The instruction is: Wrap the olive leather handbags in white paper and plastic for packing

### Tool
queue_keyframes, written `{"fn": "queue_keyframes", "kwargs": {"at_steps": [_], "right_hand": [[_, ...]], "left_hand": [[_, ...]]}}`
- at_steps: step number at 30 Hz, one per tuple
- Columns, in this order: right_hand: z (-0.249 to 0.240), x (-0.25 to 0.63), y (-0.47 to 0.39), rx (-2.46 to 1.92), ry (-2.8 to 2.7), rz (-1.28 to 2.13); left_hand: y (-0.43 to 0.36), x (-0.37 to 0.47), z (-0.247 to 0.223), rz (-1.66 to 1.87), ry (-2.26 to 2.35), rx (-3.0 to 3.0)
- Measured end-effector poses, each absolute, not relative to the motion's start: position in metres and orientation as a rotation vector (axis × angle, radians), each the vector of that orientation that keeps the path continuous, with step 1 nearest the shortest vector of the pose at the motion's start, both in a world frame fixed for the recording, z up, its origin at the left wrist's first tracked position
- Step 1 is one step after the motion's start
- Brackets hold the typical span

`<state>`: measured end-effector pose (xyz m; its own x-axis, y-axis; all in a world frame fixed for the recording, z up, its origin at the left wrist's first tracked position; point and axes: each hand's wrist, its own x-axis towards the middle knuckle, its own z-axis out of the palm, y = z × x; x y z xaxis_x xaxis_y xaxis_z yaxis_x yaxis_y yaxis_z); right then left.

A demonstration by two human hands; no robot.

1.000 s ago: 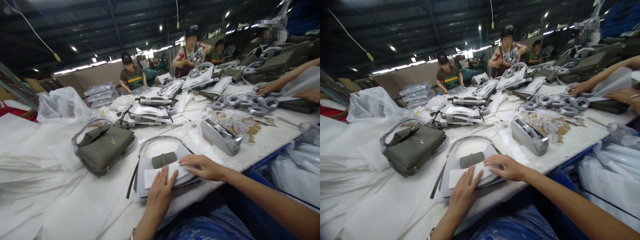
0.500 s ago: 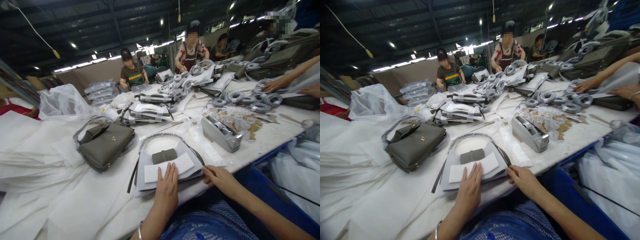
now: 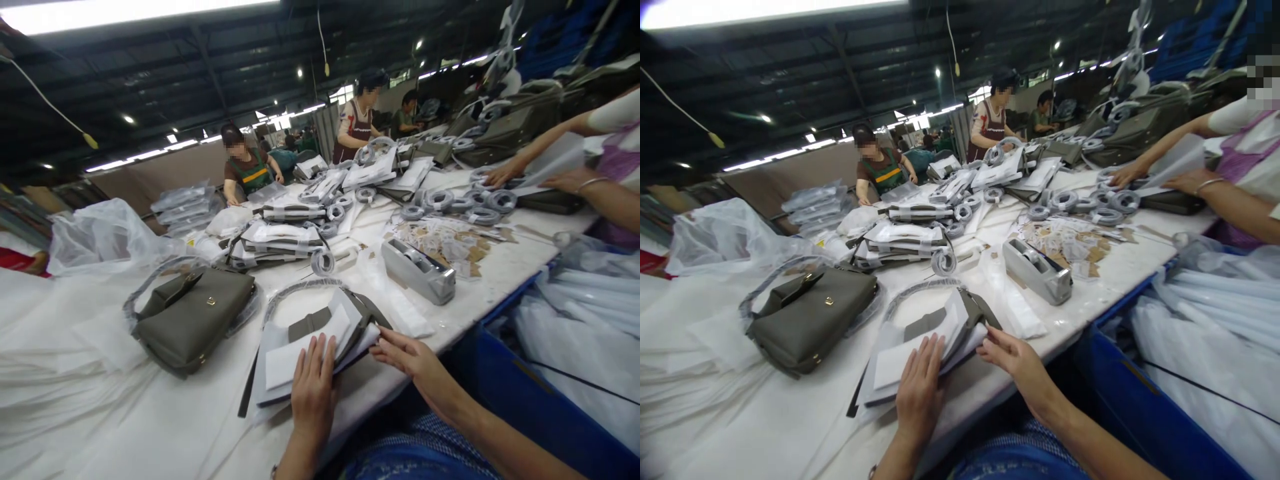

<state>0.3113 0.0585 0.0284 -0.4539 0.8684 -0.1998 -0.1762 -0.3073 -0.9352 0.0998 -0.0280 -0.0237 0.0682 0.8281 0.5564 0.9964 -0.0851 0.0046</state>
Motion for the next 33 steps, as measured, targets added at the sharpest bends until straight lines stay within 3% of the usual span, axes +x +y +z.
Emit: {"fn": "queue_keyframes", "kwargs": {"at_steps": [4,10,14,22,24,29,33], "right_hand": [[0.018,0.327,0.078,-1.013,-1.500,1.636],[-0.022,0.354,0.131,-0.961,-2.309,0.435],[-0.039,0.345,0.162,-0.788,-2.546,0.099],[-0.028,0.319,0.154,-0.531,-2.537,0.178],[-0.022,0.315,0.122,-0.411,-2.513,0.348],[-0.006,0.330,0.050,-0.090,-2.430,1.161],[-0.003,0.350,0.051,-0.423,-2.371,1.189]], "left_hand": [[-0.030,0.087,-0.012,-0.646,-1.865,-1.943],[-0.029,0.073,0.006,-0.808,-1.985,-1.793],[-0.028,0.073,0.011,-0.869,-1.997,-1.761],[-0.028,0.072,0.008,-0.899,-2.024,-1.736],[-0.028,0.071,0.009,-0.923,-2.031,-1.725],[-0.028,0.070,0.010,-0.937,-2.033,-1.718],[-0.029,0.068,0.008,-0.962,-2.021,-1.714]]}}
